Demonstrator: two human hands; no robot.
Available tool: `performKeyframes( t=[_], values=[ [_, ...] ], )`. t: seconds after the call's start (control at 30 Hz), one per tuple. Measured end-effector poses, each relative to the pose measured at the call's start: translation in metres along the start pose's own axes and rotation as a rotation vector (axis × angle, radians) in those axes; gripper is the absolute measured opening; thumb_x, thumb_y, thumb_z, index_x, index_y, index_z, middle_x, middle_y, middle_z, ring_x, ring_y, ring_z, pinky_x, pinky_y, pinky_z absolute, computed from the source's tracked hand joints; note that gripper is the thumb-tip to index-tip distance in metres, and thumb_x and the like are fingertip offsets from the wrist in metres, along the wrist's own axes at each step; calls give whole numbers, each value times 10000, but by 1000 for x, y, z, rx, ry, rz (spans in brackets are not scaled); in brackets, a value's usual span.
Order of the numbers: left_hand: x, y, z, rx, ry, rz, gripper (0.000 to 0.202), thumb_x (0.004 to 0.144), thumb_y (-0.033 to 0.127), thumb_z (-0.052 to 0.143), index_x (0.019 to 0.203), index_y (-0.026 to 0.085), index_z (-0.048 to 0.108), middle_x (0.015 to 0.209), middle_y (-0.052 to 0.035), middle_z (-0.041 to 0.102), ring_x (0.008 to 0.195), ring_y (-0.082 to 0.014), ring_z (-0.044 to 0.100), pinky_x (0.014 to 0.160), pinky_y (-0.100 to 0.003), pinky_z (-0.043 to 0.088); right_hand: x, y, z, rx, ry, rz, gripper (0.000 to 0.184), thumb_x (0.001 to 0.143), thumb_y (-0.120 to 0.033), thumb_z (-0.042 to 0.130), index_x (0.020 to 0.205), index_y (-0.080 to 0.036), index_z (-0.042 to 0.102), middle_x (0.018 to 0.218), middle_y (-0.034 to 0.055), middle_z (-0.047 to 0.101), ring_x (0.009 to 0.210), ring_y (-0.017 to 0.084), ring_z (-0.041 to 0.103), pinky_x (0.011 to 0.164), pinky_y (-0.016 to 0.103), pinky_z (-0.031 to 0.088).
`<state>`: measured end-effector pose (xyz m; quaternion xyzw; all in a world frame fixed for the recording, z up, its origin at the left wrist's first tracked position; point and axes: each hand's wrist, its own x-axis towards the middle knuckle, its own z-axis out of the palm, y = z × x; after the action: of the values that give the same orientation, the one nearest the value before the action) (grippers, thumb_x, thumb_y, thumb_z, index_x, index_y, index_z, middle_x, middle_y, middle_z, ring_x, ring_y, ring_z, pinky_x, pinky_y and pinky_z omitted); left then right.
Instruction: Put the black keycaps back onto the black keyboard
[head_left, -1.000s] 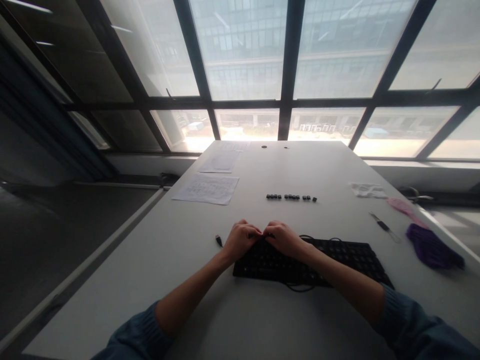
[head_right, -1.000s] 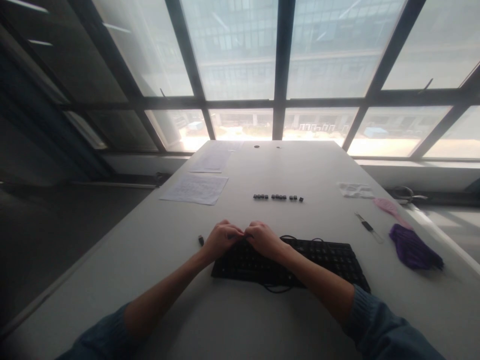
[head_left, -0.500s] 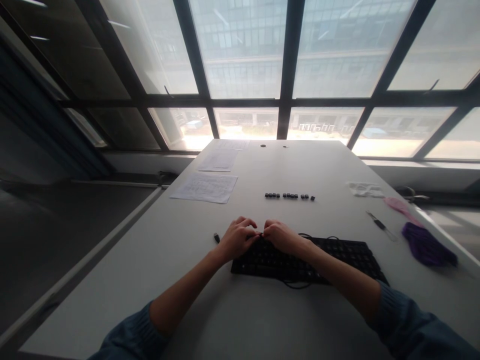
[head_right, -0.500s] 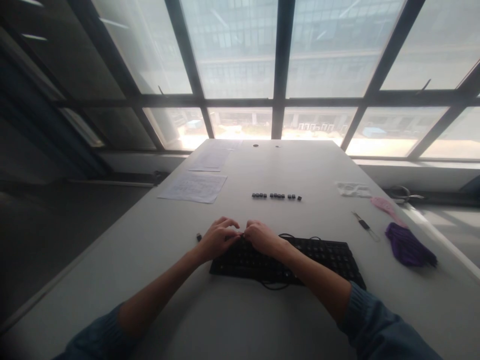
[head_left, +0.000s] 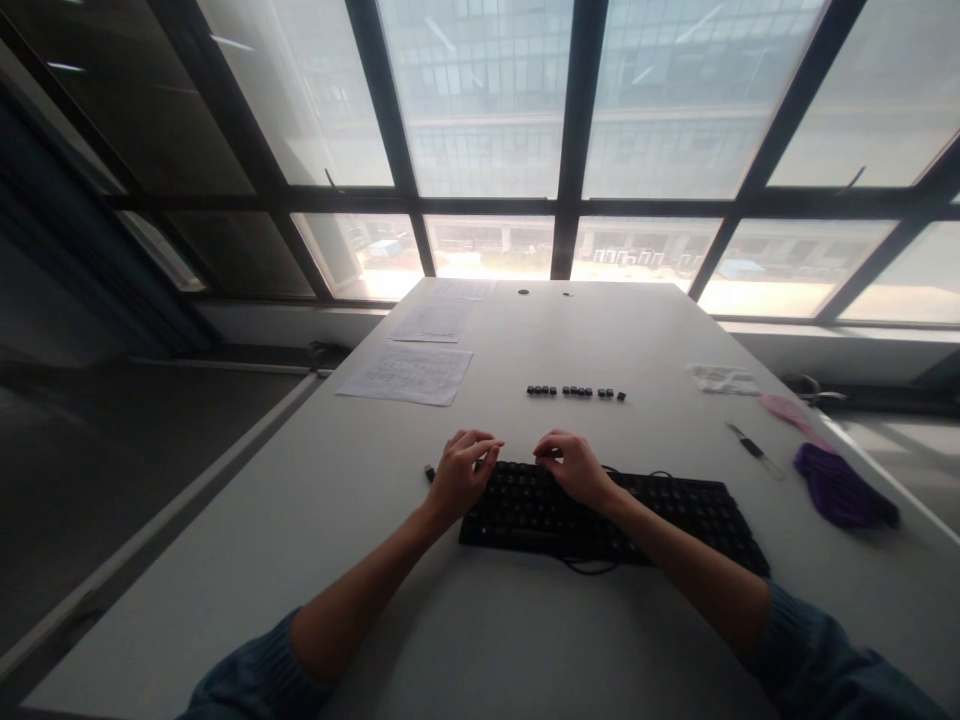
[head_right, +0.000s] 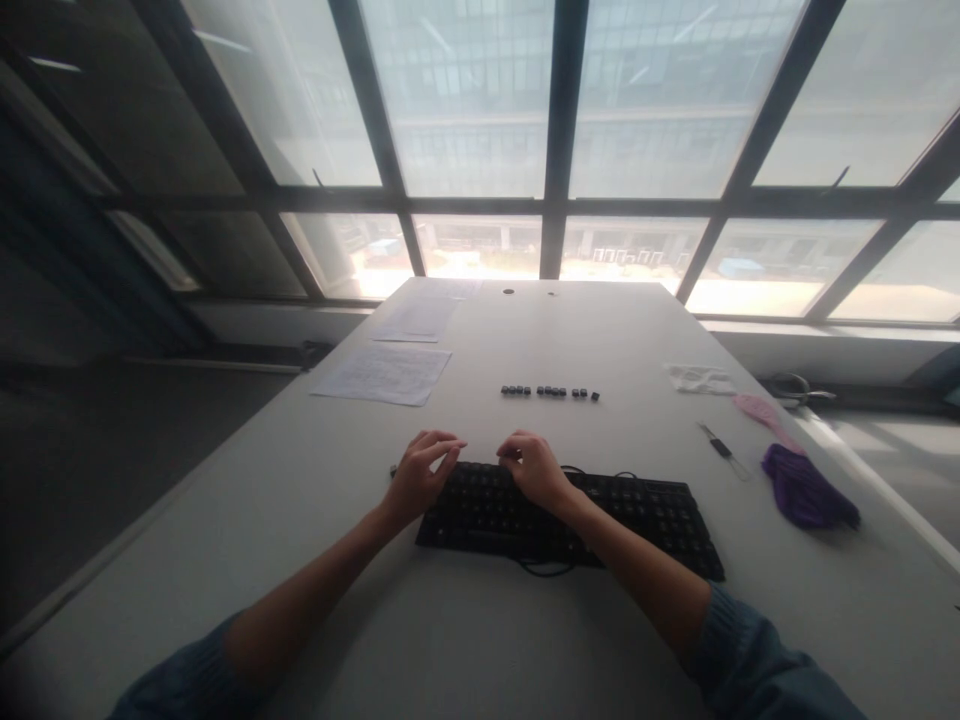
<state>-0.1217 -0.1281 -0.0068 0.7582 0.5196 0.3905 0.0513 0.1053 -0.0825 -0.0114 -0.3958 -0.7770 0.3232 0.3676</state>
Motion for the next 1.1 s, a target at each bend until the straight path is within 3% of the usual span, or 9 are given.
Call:
performKeyframes(
  t=[0.3, 0.53, 0.87, 1.1],
  values=[
    [-3, -7, 5, -39, -17, -19, 236, 991, 278, 516, 976, 224, 745, 963, -47, 707, 954, -210, 606, 906, -384, 471, -8, -3, 12, -71, -37, -41, 159, 790, -55, 689, 764, -197, 754, 858, 37, 734, 805, 180, 677, 805, 292, 497],
    [-4, -9, 8, -54, -52, -63, 250, 990, 286, 511, 936, 212, 743, 947, -51, 713, 944, -211, 609, 901, -383, 462, -12, -2, 12, -63, 39, 10, 120, 815, -103, 702, 771, -197, 762, 836, 40, 750, 810, 195, 696, 813, 298, 505],
    [-5, -7, 9, -81, -126, -46, 284, 984, 308, 509, 823, 202, 718, 883, -47, 714, 855, -193, 641, 830, -329, 483, -13, -1, 14, -292, -42, 17, 88, 852, -152, 690, 792, -203, 730, 917, 38, 727, 876, 190, 676, 828, 276, 466],
    [-5, -9, 12, -100, -101, -66, 290, 980, 323, 514, 821, 200, 724, 883, -40, 711, 858, -189, 642, 828, -313, 479, -14, -14, 5, -438, -128, -90, 142, 918, -206, 605, 823, -186, 708, 937, 65, 706, 911, 196, 631, 833, 292, 431]
  ],
)
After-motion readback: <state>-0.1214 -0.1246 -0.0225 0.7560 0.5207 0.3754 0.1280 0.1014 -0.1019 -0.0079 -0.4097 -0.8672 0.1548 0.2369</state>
